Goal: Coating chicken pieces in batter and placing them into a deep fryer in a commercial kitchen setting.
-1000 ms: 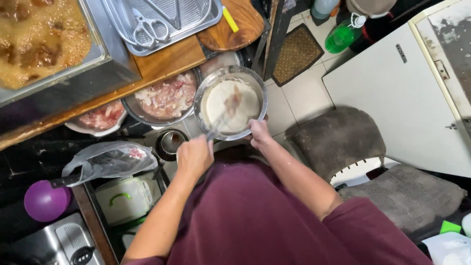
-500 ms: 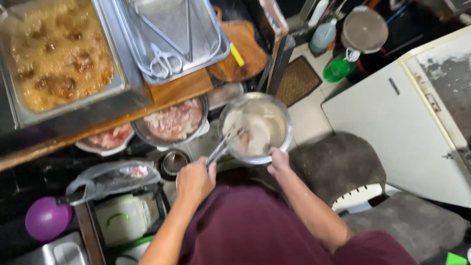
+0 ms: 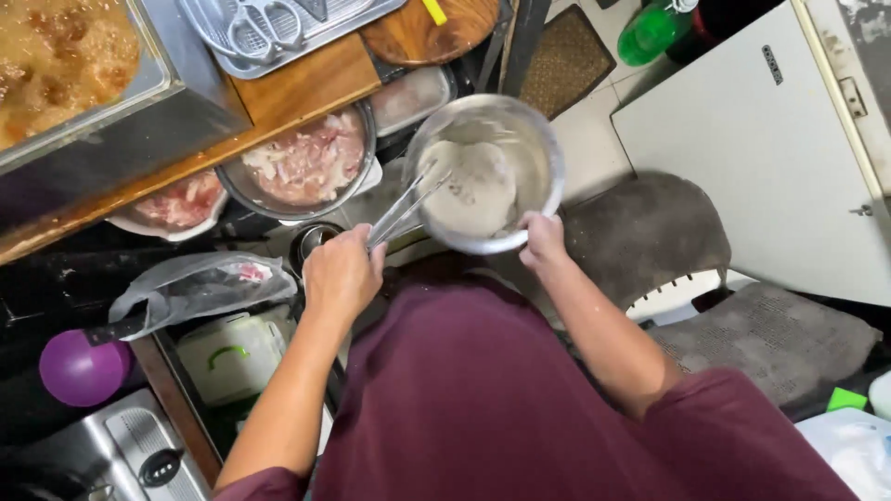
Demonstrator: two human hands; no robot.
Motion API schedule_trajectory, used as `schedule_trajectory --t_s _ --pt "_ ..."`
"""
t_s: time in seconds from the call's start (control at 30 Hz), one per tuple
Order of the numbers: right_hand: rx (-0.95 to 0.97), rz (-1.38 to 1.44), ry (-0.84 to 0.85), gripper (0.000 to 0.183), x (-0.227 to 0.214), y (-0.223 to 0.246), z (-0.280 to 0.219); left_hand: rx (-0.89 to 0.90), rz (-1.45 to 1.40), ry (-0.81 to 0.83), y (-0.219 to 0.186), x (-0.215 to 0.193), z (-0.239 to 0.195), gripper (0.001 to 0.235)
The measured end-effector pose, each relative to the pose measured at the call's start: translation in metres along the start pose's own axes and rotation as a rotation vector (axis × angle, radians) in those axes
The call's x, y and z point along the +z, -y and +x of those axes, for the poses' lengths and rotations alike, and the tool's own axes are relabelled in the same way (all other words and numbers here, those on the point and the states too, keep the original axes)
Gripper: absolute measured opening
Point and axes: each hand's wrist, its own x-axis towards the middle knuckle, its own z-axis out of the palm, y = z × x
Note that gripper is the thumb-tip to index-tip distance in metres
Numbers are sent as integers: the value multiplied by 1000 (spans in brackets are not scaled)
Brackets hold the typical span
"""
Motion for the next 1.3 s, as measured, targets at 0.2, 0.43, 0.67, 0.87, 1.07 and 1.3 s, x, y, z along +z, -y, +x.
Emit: schedule_trajectory --t_s 0.2,0.43,0.67,0.87,1.07,1.3 --pt "25 -101 35 46 -13 -23 8 313 174 -141 16 28 21 19" --pt "1 -221 136 80 1 9 -18 865 697 -441 -16 49 56 10" --pt "-56 -280 196 89 28 93 -99 1161 754 -319 -50 86 102 10" --pt "29 -366 127 99 25 100 -99 1088 791 -408 -11 54 109 3" --pt "25 -297 66 94 24 103 -96 523 159 -65 -8 -23 68 27" --pt "74 -238 56 80 27 42 -27 -16 -398 113 21 40 87 26"
